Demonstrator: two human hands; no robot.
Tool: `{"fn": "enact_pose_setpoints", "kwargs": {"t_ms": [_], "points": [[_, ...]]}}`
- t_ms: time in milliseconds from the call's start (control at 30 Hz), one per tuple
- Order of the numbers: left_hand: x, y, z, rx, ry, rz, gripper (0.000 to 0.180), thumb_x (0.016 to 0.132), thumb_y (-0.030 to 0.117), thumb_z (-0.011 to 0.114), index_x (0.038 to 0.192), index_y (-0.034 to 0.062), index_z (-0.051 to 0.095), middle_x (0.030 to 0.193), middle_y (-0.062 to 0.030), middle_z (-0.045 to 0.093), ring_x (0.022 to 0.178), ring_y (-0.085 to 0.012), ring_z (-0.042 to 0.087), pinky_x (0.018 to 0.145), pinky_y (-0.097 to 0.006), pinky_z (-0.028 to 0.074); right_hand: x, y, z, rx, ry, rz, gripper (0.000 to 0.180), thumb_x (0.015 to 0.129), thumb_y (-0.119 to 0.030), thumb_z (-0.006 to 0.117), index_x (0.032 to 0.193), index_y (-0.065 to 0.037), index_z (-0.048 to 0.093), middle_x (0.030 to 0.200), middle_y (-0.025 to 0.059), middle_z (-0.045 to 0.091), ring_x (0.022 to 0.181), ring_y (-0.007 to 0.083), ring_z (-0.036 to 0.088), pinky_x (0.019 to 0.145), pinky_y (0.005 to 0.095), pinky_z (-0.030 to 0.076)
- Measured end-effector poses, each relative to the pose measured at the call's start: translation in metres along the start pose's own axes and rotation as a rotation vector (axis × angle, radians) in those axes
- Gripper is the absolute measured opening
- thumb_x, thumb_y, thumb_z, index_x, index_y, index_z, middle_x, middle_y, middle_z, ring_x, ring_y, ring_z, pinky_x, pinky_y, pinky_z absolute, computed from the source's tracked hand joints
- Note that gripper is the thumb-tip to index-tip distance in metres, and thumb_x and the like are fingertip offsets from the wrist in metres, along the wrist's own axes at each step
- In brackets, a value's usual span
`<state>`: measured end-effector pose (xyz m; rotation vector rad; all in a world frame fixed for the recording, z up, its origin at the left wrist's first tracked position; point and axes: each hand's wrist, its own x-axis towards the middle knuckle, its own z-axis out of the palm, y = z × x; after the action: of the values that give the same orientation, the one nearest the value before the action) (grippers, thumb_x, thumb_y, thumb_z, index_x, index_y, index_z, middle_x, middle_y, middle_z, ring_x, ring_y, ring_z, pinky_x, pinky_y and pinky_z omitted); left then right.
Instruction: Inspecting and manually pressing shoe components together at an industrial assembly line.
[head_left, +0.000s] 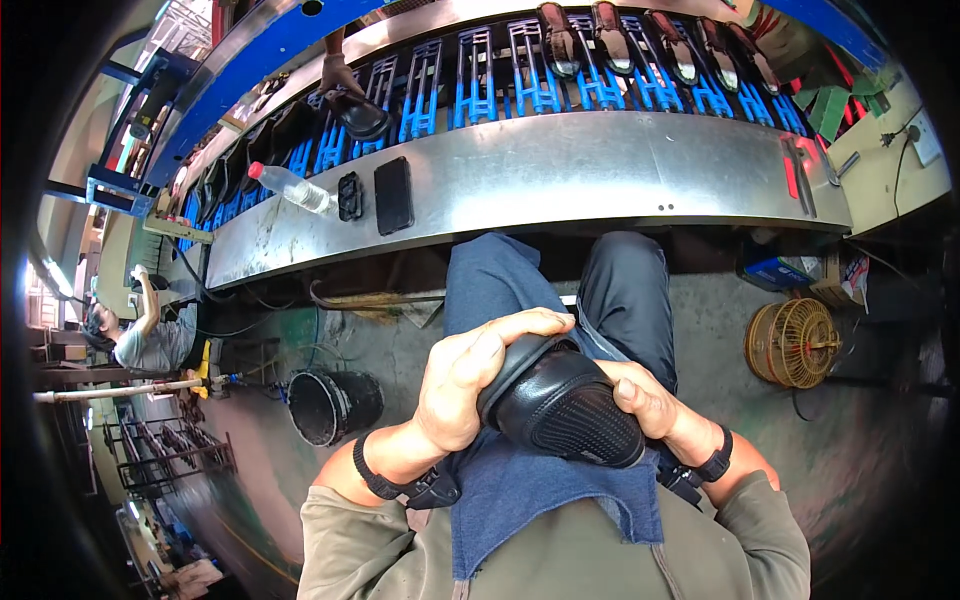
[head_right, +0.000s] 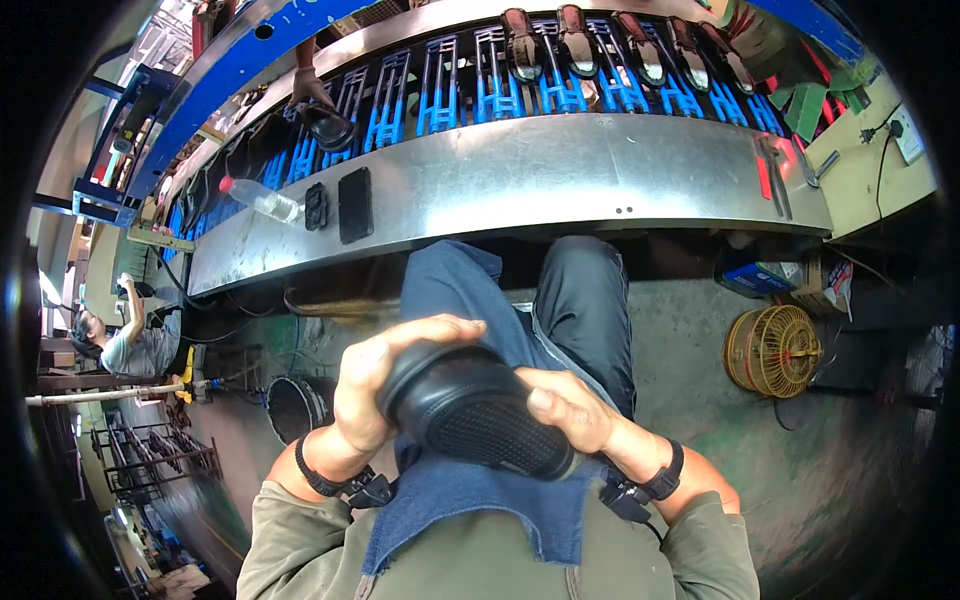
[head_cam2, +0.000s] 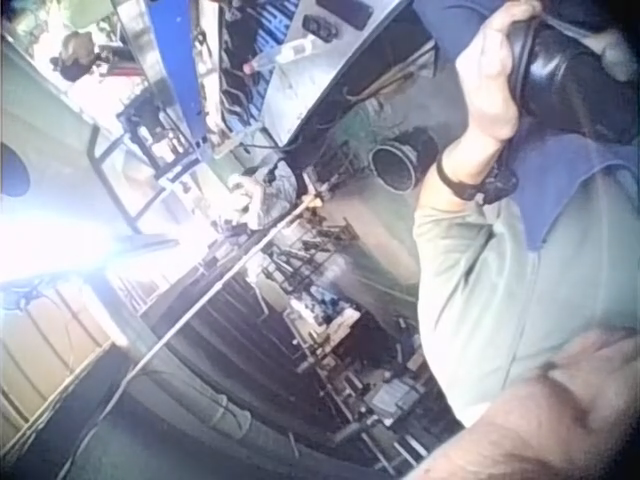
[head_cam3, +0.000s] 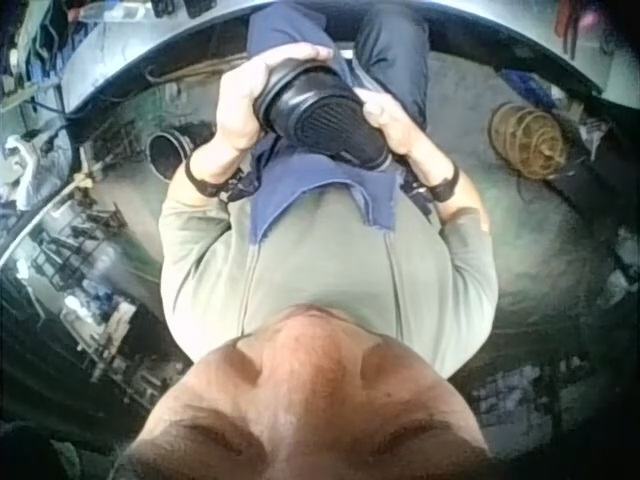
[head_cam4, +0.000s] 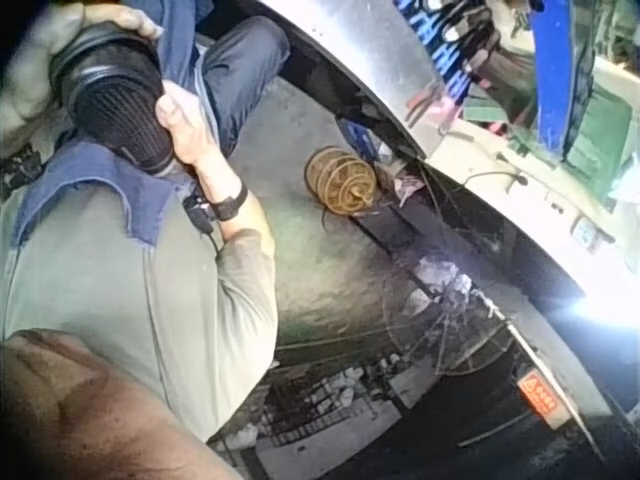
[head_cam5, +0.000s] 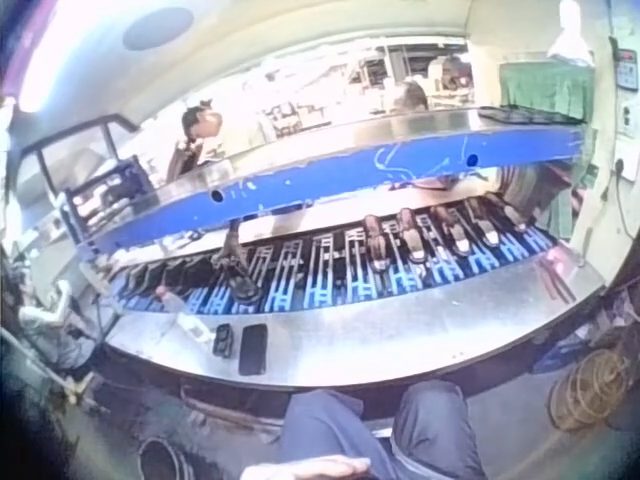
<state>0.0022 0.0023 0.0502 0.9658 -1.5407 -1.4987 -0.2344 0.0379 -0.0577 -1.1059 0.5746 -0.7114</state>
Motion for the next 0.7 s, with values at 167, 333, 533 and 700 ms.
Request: {"fn": "enact_pose_setpoints", "kwargs": {"t_ms": [167, 333, 533, 700], "points": [[0.002, 0.006, 0.003, 0.011, 0.024, -0.046, 0.075, 0.095, 0.051, 0.035, 0.120, -0.0129, 0.064, 0.125, -0.0289, 0.065, 0.119, -0.0382, 0.062, 0.109, -0.046, 0.043, 0.004, -0.006, -0.005, -0.046, -0.044, 0.001, 0.084, 0.097, -0.070, 0.039, 0.126, 0.007, 0.059, 0.104, 0.0123, 0.068, 0.095, 0.0183, 0.064, 0.084, 0.0313, 0.049], [0.005, 0.003, 0.002, 0.021, 0.016, -0.041, 0.075, 0.093, 0.052, 0.036, 0.120, -0.0130, 0.064, 0.126, -0.0293, 0.065, 0.119, -0.0382, 0.062, 0.110, -0.046, 0.043, 0.005, -0.003, -0.002, 0.017, -0.020, -0.029, 0.071, 0.100, -0.063, 0.041, 0.110, 0.004, 0.063, 0.095, 0.0085, 0.067, 0.087, 0.0148, 0.061, 0.077, 0.0310, 0.048], [0.004, -0.003, 0.003, 0.013, -0.005, -0.009, 0.073, 0.094, 0.050, 0.037, 0.120, -0.0129, 0.064, 0.126, -0.0294, 0.064, 0.121, -0.0386, 0.061, 0.109, -0.047, 0.043, 0.003, 0.000, -0.010, -0.018, -0.047, 0.000, 0.069, 0.100, -0.061, 0.041, 0.110, 0.003, 0.063, 0.091, 0.0072, 0.066, 0.085, 0.0140, 0.059, 0.075, 0.0305, 0.047], [0.000, 0.001, 0.006, 0.033, -0.052, -0.035, 0.073, 0.097, 0.050, 0.034, 0.122, -0.0128, 0.062, 0.129, -0.0296, 0.063, 0.122, -0.0389, 0.059, 0.110, -0.047, 0.042, -0.002, 0.002, -0.007, 0.003, -0.021, 0.007, 0.071, 0.099, -0.063, 0.043, 0.111, 0.004, 0.065, 0.092, 0.0067, 0.066, 0.086, 0.0137, 0.059, 0.077, 0.0299, 0.046]]}}
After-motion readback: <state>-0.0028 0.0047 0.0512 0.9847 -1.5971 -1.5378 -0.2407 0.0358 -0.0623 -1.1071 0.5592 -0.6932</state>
